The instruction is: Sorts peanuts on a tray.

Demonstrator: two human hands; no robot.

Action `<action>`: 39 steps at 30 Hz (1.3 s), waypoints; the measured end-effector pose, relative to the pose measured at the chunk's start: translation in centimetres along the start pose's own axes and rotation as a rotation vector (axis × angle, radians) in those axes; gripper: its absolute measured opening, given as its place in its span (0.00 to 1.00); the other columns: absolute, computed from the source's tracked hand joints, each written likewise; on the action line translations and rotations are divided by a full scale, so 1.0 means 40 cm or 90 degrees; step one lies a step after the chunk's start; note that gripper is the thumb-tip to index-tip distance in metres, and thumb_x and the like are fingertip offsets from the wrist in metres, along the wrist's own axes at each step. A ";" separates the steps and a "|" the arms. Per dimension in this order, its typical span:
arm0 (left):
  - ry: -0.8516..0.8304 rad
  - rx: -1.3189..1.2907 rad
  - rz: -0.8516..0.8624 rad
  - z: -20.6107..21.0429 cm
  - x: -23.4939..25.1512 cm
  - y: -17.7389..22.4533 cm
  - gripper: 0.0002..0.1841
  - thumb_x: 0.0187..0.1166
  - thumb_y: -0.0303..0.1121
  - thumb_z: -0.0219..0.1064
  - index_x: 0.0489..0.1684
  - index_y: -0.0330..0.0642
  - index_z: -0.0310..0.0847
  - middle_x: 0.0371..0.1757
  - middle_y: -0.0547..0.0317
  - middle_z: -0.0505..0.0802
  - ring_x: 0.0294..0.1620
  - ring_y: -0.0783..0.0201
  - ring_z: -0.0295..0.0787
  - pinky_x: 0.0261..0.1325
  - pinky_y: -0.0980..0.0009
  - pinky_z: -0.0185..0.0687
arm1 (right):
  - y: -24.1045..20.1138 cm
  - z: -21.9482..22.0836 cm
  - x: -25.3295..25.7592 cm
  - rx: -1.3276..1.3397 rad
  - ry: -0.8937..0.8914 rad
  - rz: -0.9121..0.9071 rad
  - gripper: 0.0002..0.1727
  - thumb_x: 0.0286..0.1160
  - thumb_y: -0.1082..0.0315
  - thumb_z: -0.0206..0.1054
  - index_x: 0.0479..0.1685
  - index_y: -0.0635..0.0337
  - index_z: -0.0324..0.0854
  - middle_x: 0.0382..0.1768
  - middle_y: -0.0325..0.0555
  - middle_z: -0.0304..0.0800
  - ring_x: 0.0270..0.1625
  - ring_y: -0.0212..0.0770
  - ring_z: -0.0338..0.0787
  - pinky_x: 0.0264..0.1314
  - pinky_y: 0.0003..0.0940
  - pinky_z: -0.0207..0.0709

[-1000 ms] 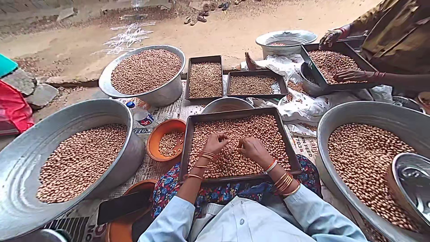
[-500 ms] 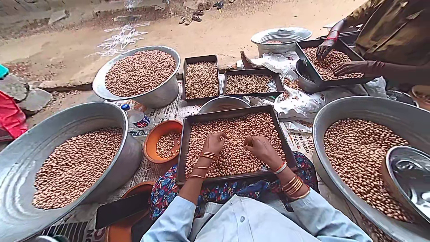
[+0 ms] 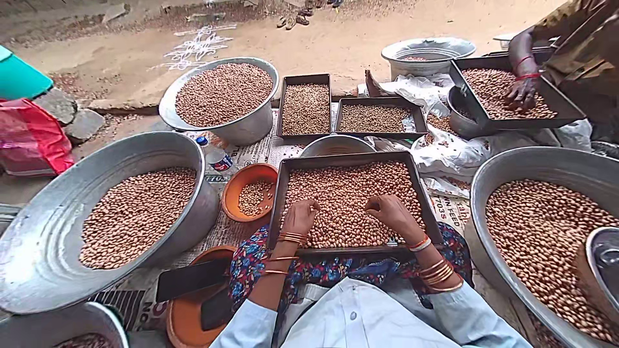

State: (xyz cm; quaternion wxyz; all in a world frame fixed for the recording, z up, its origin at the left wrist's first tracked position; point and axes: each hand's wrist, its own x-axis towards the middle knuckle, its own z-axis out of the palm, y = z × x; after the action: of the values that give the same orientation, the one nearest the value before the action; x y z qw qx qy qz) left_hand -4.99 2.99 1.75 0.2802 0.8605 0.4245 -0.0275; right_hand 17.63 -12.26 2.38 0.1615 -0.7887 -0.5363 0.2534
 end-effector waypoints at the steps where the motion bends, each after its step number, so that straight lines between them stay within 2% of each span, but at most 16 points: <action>1: -0.006 0.000 0.007 0.008 0.000 0.004 0.14 0.83 0.29 0.63 0.61 0.42 0.90 0.54 0.42 0.94 0.57 0.44 0.91 0.68 0.47 0.80 | -0.016 -0.004 -0.007 0.003 0.003 -0.016 0.11 0.81 0.65 0.68 0.49 0.60 0.92 0.46 0.53 0.96 0.54 0.52 0.92 0.63 0.53 0.78; 5: 0.003 0.015 0.014 -0.004 -0.026 0.006 0.13 0.82 0.29 0.64 0.59 0.42 0.91 0.55 0.42 0.94 0.57 0.45 0.90 0.68 0.48 0.79 | -0.074 -0.008 -0.027 0.021 0.004 -0.051 0.11 0.81 0.65 0.67 0.49 0.59 0.92 0.44 0.50 0.96 0.52 0.49 0.93 0.61 0.51 0.80; 10: -0.051 0.046 -0.017 0.007 -0.053 -0.020 0.14 0.79 0.37 0.71 0.58 0.43 0.92 0.61 0.43 0.93 0.67 0.44 0.88 0.74 0.45 0.76 | -0.101 0.006 -0.022 0.014 -0.009 -0.090 0.11 0.82 0.65 0.66 0.49 0.60 0.92 0.44 0.50 0.96 0.51 0.48 0.94 0.60 0.51 0.80; 12: -0.034 0.018 0.014 0.027 -0.057 -0.028 0.14 0.79 0.37 0.71 0.55 0.42 0.92 0.52 0.44 0.94 0.57 0.46 0.90 0.67 0.48 0.81 | -0.117 0.021 -0.012 0.014 -0.016 -0.105 0.11 0.81 0.65 0.66 0.49 0.59 0.91 0.44 0.50 0.96 0.52 0.49 0.94 0.61 0.52 0.81; 14: -0.001 -0.110 0.066 0.036 -0.059 -0.035 0.12 0.78 0.36 0.71 0.52 0.39 0.91 0.35 0.52 0.90 0.36 0.58 0.83 0.48 0.59 0.79 | -0.143 0.038 -0.009 0.035 -0.003 -0.141 0.11 0.80 0.65 0.66 0.48 0.60 0.91 0.44 0.50 0.96 0.51 0.50 0.94 0.60 0.53 0.81; 15: -0.025 -0.204 0.081 0.037 -0.059 -0.037 0.12 0.78 0.33 0.69 0.54 0.38 0.87 0.34 0.57 0.87 0.33 0.65 0.80 0.44 0.65 0.78 | -0.161 0.046 -0.011 0.051 0.001 -0.163 0.11 0.80 0.66 0.66 0.48 0.60 0.91 0.44 0.50 0.96 0.51 0.50 0.94 0.60 0.53 0.82; 18: -0.185 -0.479 0.117 0.048 -0.060 -0.033 0.14 0.74 0.23 0.67 0.57 0.34 0.80 0.40 0.66 0.88 0.37 0.79 0.83 0.45 0.78 0.81 | -0.210 0.072 -0.015 0.116 0.033 -0.245 0.11 0.80 0.66 0.66 0.50 0.61 0.90 0.44 0.50 0.96 0.49 0.47 0.95 0.58 0.49 0.84; 20: -0.232 -0.538 0.116 0.043 -0.053 -0.027 0.07 0.73 0.20 0.68 0.44 0.38 0.83 0.32 0.73 0.89 0.31 0.83 0.83 0.39 0.82 0.81 | -0.219 0.067 -0.011 0.121 0.060 -0.267 0.12 0.82 0.67 0.63 0.53 0.61 0.89 0.43 0.50 0.96 0.47 0.48 0.95 0.56 0.48 0.84; 22: -0.168 -0.444 0.093 0.000 -0.039 -0.041 0.02 0.75 0.21 0.68 0.37 0.38 0.84 0.27 0.72 0.87 0.27 0.81 0.79 0.34 0.81 0.76 | -0.192 0.040 -0.012 0.074 0.078 -0.227 0.15 0.84 0.69 0.58 0.57 0.60 0.88 0.45 0.53 0.95 0.48 0.52 0.94 0.56 0.52 0.84; 24: -0.018 -0.236 0.032 -0.077 -0.019 -0.080 0.03 0.79 0.25 0.69 0.42 0.37 0.88 0.34 0.61 0.89 0.33 0.70 0.82 0.42 0.68 0.79 | -0.137 -0.004 -0.025 0.009 0.064 -0.116 0.17 0.85 0.69 0.55 0.63 0.58 0.87 0.49 0.56 0.95 0.53 0.56 0.94 0.59 0.57 0.83; 26: 0.129 -0.032 -0.054 -0.159 -0.005 -0.103 0.09 0.80 0.26 0.67 0.51 0.38 0.92 0.50 0.44 0.94 0.54 0.49 0.90 0.64 0.46 0.79 | -0.074 -0.058 -0.044 -0.045 0.044 0.030 0.19 0.86 0.70 0.54 0.69 0.58 0.84 0.56 0.60 0.93 0.62 0.61 0.91 0.65 0.61 0.79; 28: 0.205 0.087 -0.082 -0.205 0.011 -0.110 0.13 0.80 0.29 0.68 0.59 0.40 0.90 0.65 0.37 0.90 0.74 0.37 0.80 0.81 0.36 0.62 | -0.022 -0.099 -0.062 -0.095 0.046 0.179 0.20 0.85 0.70 0.54 0.72 0.59 0.81 0.60 0.63 0.90 0.67 0.63 0.88 0.67 0.62 0.77; 29: 0.213 0.111 -0.063 -0.209 0.020 -0.096 0.15 0.80 0.30 0.69 0.62 0.40 0.89 0.68 0.36 0.88 0.77 0.35 0.77 0.81 0.34 0.61 | -0.003 -0.114 -0.070 -0.106 0.050 0.239 0.21 0.85 0.70 0.55 0.74 0.60 0.80 0.61 0.64 0.89 0.68 0.64 0.87 0.68 0.62 0.77; 32: 0.102 0.092 0.106 -0.139 0.052 -0.002 0.18 0.81 0.31 0.68 0.67 0.41 0.86 0.68 0.40 0.89 0.75 0.39 0.81 0.79 0.43 0.71 | 0.036 -0.132 -0.081 -0.108 0.051 0.331 0.23 0.83 0.71 0.57 0.77 0.59 0.77 0.64 0.65 0.88 0.70 0.65 0.86 0.68 0.64 0.77; 36: -0.159 0.098 0.356 0.030 0.060 0.162 0.18 0.82 0.34 0.69 0.68 0.42 0.85 0.71 0.41 0.86 0.78 0.43 0.78 0.82 0.46 0.68 | 0.042 -0.104 -0.066 -0.140 0.023 0.331 0.23 0.79 0.73 0.59 0.73 0.64 0.78 0.67 0.66 0.85 0.71 0.65 0.85 0.68 0.63 0.76; 39: -0.242 0.156 0.441 0.124 0.055 0.197 0.18 0.80 0.36 0.71 0.66 0.44 0.86 0.73 0.44 0.85 0.80 0.44 0.75 0.84 0.43 0.62 | 0.016 -0.045 -0.050 -0.192 -0.042 0.321 0.26 0.78 0.74 0.60 0.78 0.66 0.72 0.68 0.69 0.81 0.68 0.67 0.86 0.63 0.62 0.79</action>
State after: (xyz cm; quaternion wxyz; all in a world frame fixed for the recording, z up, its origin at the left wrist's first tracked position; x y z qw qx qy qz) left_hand 3.24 -1.75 0.59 0.2415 0.9592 0.0441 -0.1404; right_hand 18.55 -14.33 3.99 -0.0431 -0.9034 -0.3600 0.2290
